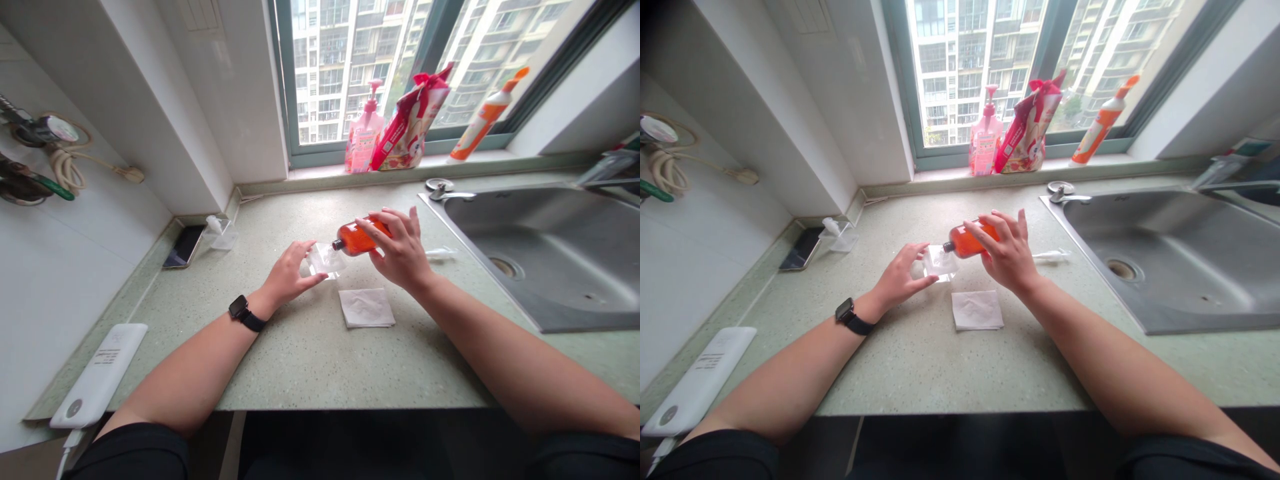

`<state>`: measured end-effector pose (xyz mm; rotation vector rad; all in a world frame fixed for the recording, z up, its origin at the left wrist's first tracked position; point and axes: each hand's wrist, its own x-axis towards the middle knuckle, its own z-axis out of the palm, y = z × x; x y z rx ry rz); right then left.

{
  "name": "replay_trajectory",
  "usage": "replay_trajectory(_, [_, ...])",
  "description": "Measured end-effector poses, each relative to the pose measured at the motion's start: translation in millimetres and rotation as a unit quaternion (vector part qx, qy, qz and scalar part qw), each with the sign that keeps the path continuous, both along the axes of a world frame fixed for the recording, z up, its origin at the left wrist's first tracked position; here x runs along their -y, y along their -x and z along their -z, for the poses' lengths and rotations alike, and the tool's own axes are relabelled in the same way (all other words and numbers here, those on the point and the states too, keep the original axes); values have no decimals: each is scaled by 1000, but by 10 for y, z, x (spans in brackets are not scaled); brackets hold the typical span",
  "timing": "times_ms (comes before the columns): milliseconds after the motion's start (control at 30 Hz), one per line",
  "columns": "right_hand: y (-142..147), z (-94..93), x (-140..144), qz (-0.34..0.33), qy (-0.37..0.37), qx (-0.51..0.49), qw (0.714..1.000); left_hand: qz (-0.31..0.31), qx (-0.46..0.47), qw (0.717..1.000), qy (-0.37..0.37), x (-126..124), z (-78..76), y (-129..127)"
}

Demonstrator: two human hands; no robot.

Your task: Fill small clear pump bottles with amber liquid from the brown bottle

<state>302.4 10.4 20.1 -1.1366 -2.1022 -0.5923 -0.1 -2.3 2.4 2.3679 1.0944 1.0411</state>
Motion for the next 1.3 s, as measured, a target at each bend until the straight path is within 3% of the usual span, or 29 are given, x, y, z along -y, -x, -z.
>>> replay_trajectory(1300, [-5, -11, 16, -10, 29, -20, 999, 4, 8, 1000, 6, -18, 17, 1])
